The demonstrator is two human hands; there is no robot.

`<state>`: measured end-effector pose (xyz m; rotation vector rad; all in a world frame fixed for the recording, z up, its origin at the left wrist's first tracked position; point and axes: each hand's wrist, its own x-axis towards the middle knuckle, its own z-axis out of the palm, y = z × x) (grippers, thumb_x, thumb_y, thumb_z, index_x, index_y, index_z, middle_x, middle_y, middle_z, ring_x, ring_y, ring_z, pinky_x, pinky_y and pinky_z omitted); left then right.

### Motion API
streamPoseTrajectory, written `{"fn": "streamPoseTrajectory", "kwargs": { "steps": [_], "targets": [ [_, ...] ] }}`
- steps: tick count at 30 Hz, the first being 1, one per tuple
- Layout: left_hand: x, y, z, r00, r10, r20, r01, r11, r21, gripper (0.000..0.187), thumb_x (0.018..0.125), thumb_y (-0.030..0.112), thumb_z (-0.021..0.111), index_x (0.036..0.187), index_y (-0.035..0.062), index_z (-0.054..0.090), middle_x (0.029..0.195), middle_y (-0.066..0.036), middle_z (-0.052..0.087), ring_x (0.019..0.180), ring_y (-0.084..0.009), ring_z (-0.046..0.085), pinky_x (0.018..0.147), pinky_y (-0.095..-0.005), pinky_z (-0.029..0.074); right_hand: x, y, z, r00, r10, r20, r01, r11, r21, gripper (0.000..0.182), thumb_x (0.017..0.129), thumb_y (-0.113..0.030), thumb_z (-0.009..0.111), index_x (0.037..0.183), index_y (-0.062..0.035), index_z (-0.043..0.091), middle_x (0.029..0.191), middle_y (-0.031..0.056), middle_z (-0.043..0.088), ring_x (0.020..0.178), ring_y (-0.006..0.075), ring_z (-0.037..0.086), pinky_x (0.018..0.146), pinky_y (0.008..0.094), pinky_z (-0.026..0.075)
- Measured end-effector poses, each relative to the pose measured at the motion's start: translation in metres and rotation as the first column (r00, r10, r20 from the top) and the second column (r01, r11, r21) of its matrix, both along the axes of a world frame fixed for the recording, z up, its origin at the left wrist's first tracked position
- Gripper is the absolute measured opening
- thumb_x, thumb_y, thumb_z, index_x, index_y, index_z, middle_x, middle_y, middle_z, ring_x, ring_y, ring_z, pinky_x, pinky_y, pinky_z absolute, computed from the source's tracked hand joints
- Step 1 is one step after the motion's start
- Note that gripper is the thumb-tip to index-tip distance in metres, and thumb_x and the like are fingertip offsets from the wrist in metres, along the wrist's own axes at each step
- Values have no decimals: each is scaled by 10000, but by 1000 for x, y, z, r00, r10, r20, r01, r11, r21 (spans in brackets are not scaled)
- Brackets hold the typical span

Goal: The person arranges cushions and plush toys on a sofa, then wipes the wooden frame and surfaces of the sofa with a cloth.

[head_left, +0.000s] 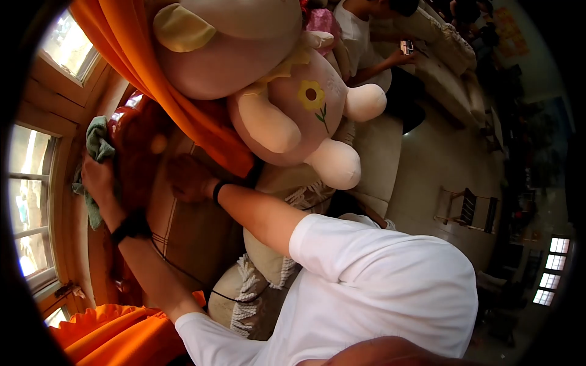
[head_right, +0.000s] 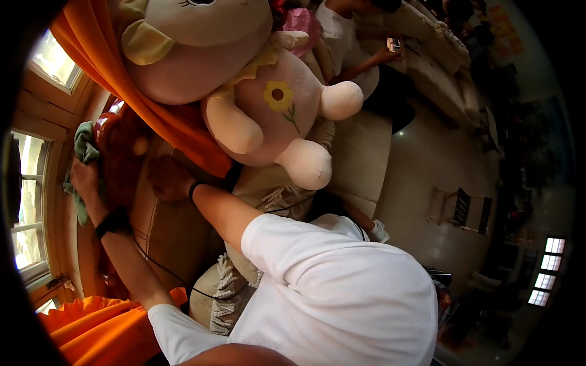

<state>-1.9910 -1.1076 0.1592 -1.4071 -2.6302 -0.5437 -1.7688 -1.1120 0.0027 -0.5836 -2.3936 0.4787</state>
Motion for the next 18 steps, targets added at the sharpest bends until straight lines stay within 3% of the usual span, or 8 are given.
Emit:
{"fn": "streamPoseTrajectory", "kwargs": {
  "steps": [2,6,8,9,14,15,17,18],
  "targets": [
    [-2,-12,2,999,-33,18,32,999,19,509,855,379,542,1265,77,567,1195,-249,607,1103,-468,551,936,-499,439,-5,3,-7,983,-35,-178,49,996,72,250,732,-263,610,906,-85,627,1043,126,573,1057,325,519,977,495,375],
    [-21,-57,-8,995,-73,62,67,993,100,554,863,435,567,1301,95,564,1206,-235,617,1127,-443,564,941,-479,453,-7,5,-16,969,-12,-247,32,997,77,250,730,-260,612,906,-82,628,1043,127,572,1059,326,517,973,495,377],
    [-37,-87,-18,1000,9,16,-11,990,138,614,833,530,579,1269,98,599,1173,-261,622,1117,-456,566,928,-485,461,-7,6,-14,990,3,-144,0,1000,21,246,735,-256,609,909,-83,632,1045,123,574,1067,325,516,978,493,376],
    [-48,-104,-25,998,64,9,-65,990,128,605,843,503,583,1294,101,579,1159,-251,634,1104,-444,581,920,-480,468,-8,7,-13,994,8,-112,-8,1000,2,245,737,-255,609,910,-84,633,1046,122,574,1069,324,516,980,492,376],
    [-48,-138,-12,948,313,63,-316,947,59,588,840,454,594,1312,104,567,1120,-252,652,1064,-434,608,894,-482,487,-7,1,-14,973,-94,-209,119,987,108,230,772,-264,591,932,-103,632,1080,121,572,1107,308,502,995,495,360],
    [-53,-133,-14,929,369,15,-369,929,-26,592,832,444,589,1317,106,559,1135,-250,645,1077,-435,601,904,-491,478,-7,2,-13,972,-96,-213,120,988,101,230,772,-264,591,932,-103,632,1080,121,572,1107,308,502,995,495,360],
    [-56,-124,-19,905,422,-55,-425,899,-107,597,824,435,583,1323,107,552,1150,-247,639,1089,-435,593,913,-500,468,-2,7,-2,993,67,-101,-74,995,-69,263,756,-262,597,953,-89,621,1074,147,558,1079,314,515,980,502,364],
    [-57,-117,-26,904,415,-101,-425,898,-112,603,819,427,574,1331,109,542,1173,-244,627,1105,-435,582,927,-507,456,-1,6,1,991,70,-115,-79,994,-77,263,756,-262,597,953,-89,621,1074,147,558,1079,314,515,980,502,364]
  ]
}}
